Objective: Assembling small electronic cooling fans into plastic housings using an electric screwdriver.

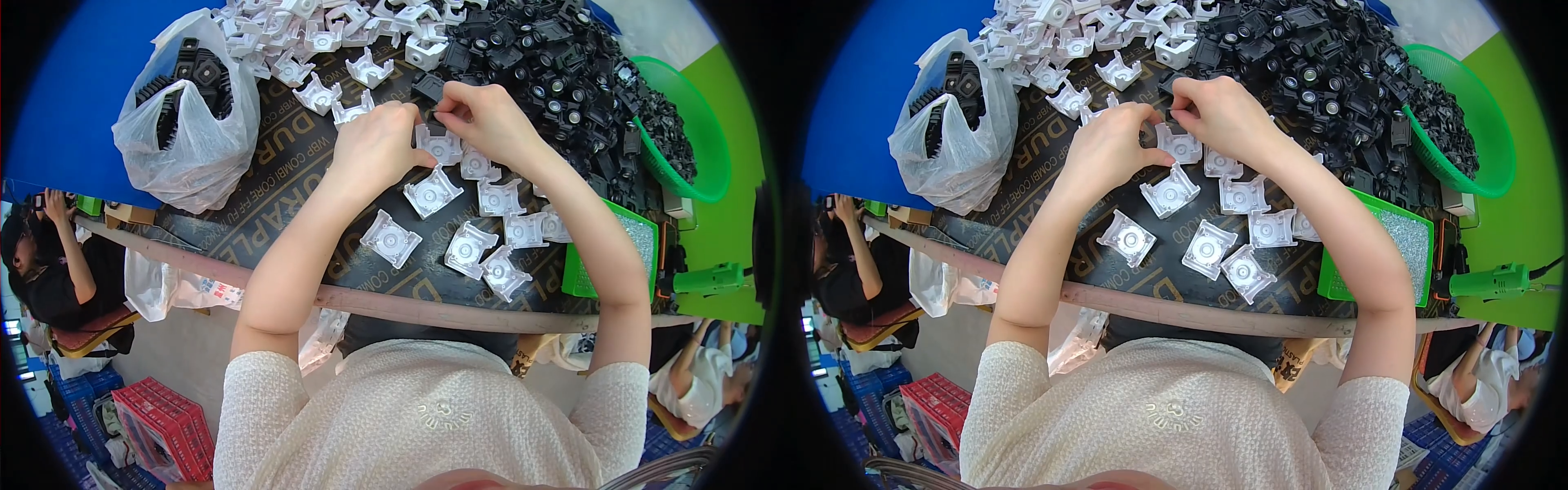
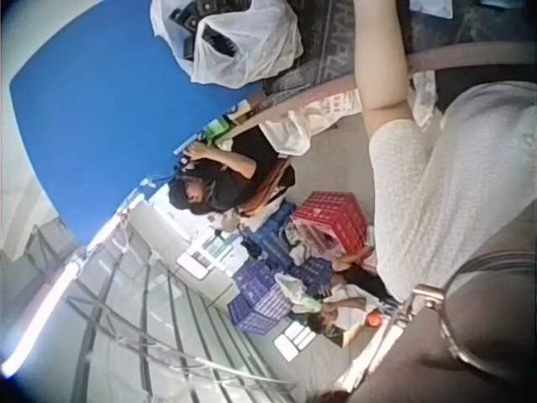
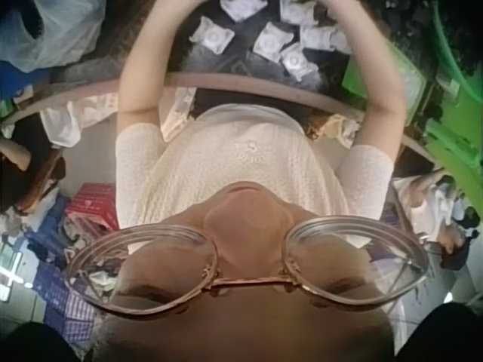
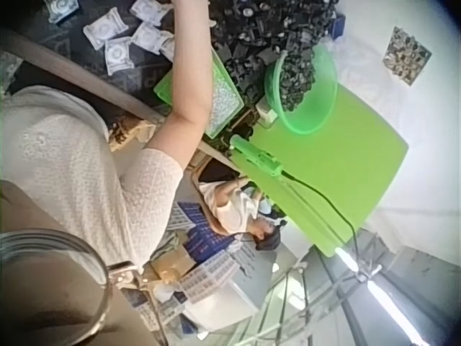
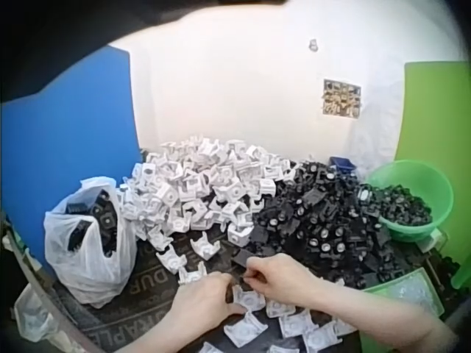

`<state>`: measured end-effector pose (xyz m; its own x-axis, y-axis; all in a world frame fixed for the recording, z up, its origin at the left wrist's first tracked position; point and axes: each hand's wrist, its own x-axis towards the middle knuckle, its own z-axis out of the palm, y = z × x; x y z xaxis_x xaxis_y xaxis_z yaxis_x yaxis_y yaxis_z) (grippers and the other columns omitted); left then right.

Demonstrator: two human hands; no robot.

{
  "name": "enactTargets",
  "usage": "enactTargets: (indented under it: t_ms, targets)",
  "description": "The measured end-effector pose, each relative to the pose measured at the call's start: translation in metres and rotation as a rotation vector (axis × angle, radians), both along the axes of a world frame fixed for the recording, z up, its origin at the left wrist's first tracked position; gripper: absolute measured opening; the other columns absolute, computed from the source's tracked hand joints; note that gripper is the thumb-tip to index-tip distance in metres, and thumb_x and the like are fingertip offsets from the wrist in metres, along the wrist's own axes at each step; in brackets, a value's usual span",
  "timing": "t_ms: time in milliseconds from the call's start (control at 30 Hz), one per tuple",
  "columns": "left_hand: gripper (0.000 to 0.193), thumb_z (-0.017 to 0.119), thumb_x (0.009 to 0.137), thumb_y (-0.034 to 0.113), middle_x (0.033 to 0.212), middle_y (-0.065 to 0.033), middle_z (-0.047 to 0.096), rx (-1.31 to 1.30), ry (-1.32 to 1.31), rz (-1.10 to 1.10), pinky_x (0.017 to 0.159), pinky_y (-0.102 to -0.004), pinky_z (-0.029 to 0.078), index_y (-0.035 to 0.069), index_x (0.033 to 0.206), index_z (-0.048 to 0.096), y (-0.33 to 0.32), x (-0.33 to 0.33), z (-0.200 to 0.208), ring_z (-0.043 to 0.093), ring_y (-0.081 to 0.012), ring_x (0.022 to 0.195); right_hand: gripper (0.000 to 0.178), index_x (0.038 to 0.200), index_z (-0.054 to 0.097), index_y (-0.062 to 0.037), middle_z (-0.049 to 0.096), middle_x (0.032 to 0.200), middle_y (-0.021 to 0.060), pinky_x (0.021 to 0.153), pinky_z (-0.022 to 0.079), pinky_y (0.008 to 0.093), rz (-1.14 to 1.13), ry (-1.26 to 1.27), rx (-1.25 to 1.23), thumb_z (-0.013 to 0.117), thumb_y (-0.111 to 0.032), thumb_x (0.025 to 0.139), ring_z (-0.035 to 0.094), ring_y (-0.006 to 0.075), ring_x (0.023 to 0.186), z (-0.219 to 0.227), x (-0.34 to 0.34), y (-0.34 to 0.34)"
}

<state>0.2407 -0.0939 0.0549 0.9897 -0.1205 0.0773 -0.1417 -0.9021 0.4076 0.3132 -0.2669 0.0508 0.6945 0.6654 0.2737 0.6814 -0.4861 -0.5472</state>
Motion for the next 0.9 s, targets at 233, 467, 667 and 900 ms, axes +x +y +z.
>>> enactTargets:
  t_ms: [233,467,667,900]
  targets:
    - [0.051,0.084,0.063,0.032,0.098,-0.0124,0.066,0.019,-0.034,-0.024,0.074,-0.0411,0.054,0.004,0.102,0.065,-0.0009,-0.001,-0.0031,0.066,-0.0312,0.09,0.01,0.084,0.06,-0.0025,0.066,0.074,0.0127,0.064,0.051,0.04,0.038,-0.011,-0.077,0.066,-0.01,0.079,0.065,0.0322,0.072,-0.0023,0.0019,-0.0017]
    - [0.049,0.084,0.062,0.031,0.096,-0.0112,0.067,0.02,-0.042,-0.015,0.076,-0.0397,0.052,0.004,0.099,0.067,-0.0008,-0.0011,-0.0042,0.065,-0.0297,0.089,0.009,0.084,0.06,-0.0023,0.066,0.075,0.0136,0.065,0.051,0.0395,0.101,-0.036,-0.043,0.066,-0.007,0.079,0.065,0.033,0.072,0.0007,0.0037,0.0011]
    - [0.048,0.084,0.063,0.03,0.096,-0.0112,0.068,0.013,-0.03,-0.006,0.076,-0.0394,0.052,0.004,0.099,0.067,-0.0011,-0.0017,-0.0025,0.065,-0.0299,0.09,0.011,0.085,0.06,-0.0019,0.066,0.075,0.0138,0.065,0.051,0.0392,0.141,-0.022,-0.063,0.067,-0.006,0.078,0.065,0.0333,0.073,0.0,0.0057,0.002]
    - [0.048,0.084,0.062,0.03,0.096,-0.0111,0.068,0.023,-0.019,-0.011,0.076,-0.0393,0.052,0.004,0.099,0.067,-0.0023,-0.002,-0.0015,0.065,-0.0297,0.09,0.01,0.084,0.061,-0.0017,0.067,0.075,0.0143,0.065,0.052,0.0386,0.107,-0.017,-0.054,0.067,-0.006,0.077,0.066,0.0325,0.073,-0.0006,0.0059,-0.0017]
